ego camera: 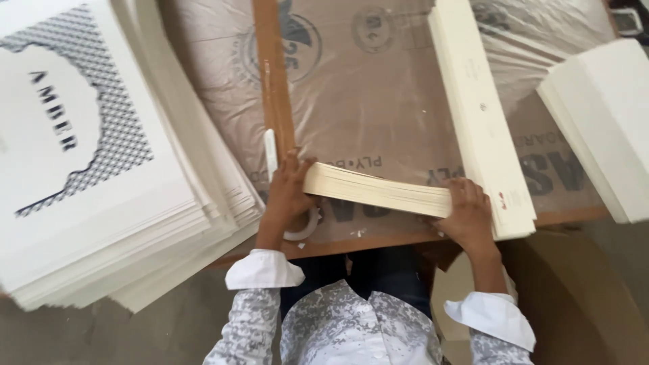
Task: Taping and stacking long strips of paper on a workbench in a manufacturing setting.
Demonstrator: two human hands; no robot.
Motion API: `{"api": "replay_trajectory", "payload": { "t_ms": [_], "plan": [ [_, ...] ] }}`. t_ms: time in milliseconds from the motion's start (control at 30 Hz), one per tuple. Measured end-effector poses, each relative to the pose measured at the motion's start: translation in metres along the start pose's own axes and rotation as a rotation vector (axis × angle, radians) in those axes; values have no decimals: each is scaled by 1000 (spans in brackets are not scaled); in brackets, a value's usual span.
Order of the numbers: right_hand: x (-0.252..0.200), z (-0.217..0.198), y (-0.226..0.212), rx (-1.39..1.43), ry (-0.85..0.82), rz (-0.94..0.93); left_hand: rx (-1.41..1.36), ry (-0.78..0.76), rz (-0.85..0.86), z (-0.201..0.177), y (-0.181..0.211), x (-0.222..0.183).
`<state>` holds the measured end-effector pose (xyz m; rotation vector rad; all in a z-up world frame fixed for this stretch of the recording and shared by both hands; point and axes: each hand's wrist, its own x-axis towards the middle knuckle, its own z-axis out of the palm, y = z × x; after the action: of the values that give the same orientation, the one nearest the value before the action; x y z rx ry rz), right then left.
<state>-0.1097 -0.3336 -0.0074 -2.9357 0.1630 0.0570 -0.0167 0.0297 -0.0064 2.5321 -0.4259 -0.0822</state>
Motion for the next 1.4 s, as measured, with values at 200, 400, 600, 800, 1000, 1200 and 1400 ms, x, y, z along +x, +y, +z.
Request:
{"api": "replay_trajectory", "payload": {
  "t_ms": [200, 400, 600, 800, 1000, 1200, 1400],
  "plan": [
    [0, -11, -17, -174, 54, -102, -219, -12, 39, 8, -18, 7],
    [11, 17, 3, -44, 40, -203, -566, -63, -197, 16, -28, 15],
    [15, 4, -11, 146, 196, -199, -510, 247, 198, -64, 19, 22],
    [34, 48, -33, 664, 222, -115, -478, 73, 370, -183, 147, 3],
    [39, 121, -36, 1172, 11, -153, -487, 107, 644, -141, 179, 24],
    [38, 78, -68, 1104, -30, -150, -658, 120, 632, -113, 168, 42],
    [52, 96, -52, 904, -86, -116, -1094, -64, 614, -103, 164, 64]
  ]
}}
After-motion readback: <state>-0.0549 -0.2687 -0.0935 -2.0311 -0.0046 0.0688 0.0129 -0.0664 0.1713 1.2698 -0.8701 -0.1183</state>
